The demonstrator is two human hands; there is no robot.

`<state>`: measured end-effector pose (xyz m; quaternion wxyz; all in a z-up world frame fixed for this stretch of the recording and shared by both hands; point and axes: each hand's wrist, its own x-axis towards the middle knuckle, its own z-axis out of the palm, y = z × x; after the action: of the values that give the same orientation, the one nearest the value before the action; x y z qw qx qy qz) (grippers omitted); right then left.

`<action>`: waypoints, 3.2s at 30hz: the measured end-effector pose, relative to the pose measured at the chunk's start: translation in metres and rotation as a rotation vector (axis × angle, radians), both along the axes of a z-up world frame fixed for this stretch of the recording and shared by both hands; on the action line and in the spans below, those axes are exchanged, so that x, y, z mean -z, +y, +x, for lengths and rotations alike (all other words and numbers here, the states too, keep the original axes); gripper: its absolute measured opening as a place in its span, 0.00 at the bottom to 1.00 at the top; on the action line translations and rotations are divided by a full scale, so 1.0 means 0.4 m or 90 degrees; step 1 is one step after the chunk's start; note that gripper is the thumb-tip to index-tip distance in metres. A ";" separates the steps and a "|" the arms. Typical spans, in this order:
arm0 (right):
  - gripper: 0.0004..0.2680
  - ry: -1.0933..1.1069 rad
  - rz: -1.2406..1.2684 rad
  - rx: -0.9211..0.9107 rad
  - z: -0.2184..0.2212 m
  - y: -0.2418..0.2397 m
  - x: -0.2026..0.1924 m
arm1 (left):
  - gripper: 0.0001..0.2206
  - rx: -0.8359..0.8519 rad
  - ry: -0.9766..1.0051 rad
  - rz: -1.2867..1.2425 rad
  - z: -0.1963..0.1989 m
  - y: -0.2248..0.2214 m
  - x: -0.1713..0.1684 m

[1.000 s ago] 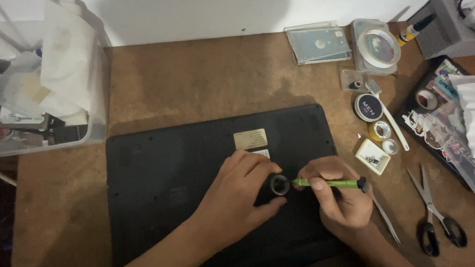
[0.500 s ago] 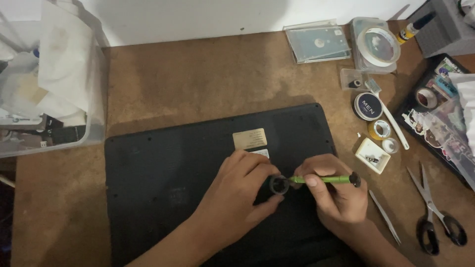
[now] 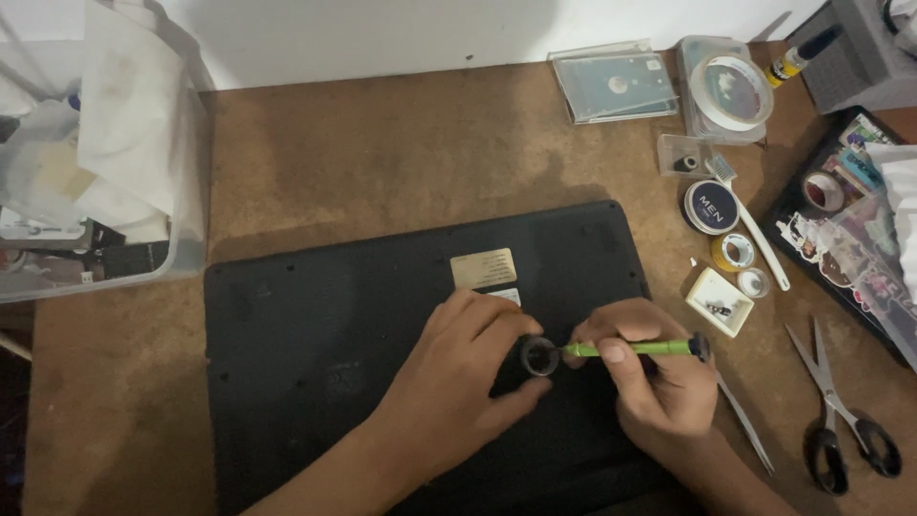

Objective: Unscrewing and prying open the back cover of a laptop on a workbench.

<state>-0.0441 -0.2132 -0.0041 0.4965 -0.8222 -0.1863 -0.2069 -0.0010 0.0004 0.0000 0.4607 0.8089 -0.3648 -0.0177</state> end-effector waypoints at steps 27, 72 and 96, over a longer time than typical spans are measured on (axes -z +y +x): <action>0.13 0.014 0.022 0.051 -0.005 -0.054 -0.028 | 0.25 -0.046 -0.062 -0.035 0.012 0.020 -0.025; 0.09 0.203 -0.062 0.041 0.032 -0.025 -0.035 | 0.34 0.428 0.885 -0.998 -0.014 0.089 0.037; 0.06 -0.074 -0.378 -0.060 -0.039 0.193 -0.159 | 0.41 0.437 0.914 -0.872 -0.070 0.223 0.062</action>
<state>-0.0595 -0.1360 0.0593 0.2322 -0.9085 -0.3045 -0.1670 -0.0291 0.0895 -0.0247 0.8984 0.0277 -0.1477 -0.4128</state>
